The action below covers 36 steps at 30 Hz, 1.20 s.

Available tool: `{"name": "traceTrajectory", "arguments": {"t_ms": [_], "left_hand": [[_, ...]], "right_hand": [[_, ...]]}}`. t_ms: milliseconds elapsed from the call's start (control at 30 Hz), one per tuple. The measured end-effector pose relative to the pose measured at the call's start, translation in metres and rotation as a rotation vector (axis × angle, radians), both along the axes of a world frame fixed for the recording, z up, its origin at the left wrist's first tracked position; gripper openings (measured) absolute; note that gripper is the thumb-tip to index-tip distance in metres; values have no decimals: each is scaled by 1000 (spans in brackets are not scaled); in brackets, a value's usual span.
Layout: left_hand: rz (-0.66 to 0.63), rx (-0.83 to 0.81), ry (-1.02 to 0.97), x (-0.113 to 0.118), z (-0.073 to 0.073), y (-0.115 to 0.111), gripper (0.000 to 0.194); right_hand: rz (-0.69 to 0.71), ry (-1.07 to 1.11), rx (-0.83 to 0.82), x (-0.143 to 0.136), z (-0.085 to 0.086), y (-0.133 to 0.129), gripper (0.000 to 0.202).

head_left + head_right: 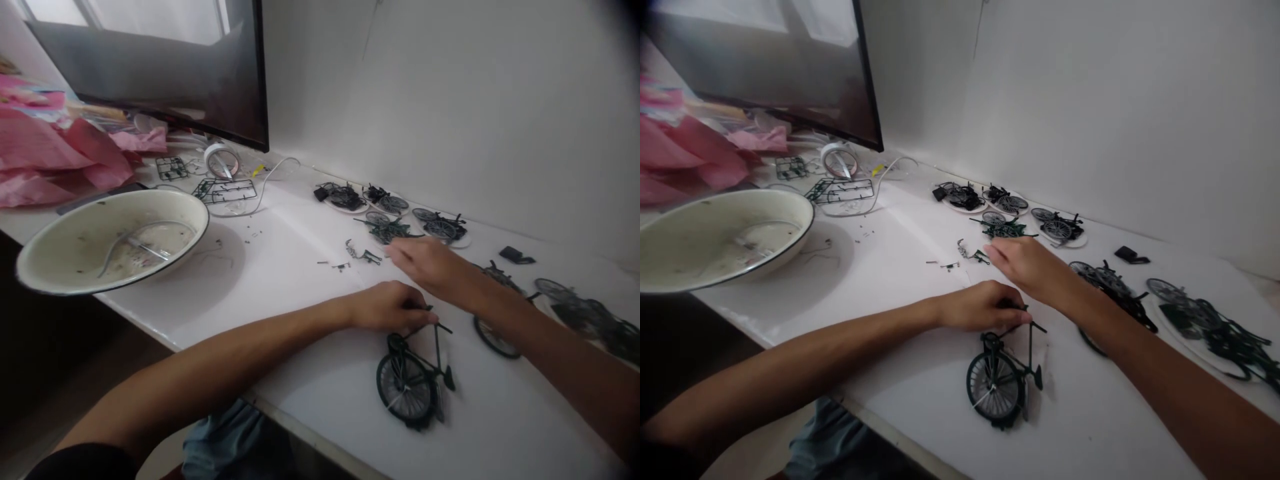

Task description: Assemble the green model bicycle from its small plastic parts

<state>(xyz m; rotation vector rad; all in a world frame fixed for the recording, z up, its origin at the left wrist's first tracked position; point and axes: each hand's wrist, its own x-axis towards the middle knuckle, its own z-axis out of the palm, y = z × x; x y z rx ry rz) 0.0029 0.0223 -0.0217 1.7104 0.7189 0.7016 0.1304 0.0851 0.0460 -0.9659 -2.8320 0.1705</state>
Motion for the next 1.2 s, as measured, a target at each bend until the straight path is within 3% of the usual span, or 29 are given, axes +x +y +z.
{"name": "traceTrajectory", "arguments": {"t_ms": [67,167,267,500,633,733,933,1200], "left_hand": [[11,-97,-66,-2,1,2,32],[5,-147,-92,-4,3,3,33],[9,-131,-46,-3,4,1,34],[72,-102,66,-1,10,-4,41],[92,-132,99,0,15,-7,37],[99,-144,119,1,20,-8,36],[116,-153,162,4,25,-10,35],[108,-123,156,6,22,-11,34]], "right_hand": [[-121,124,-36,32,3,-10,44],[-435,451,-285,78,-3,-28,38],[-530,556,-428,104,-17,-44,37],[-476,741,-715,113,-45,-57,43],[-447,782,-837,114,-54,-57,37],[-434,822,-849,114,-56,-59,28],[-444,819,-926,114,-50,-61,27],[-431,934,-1013,114,-50,-61,24]]}}
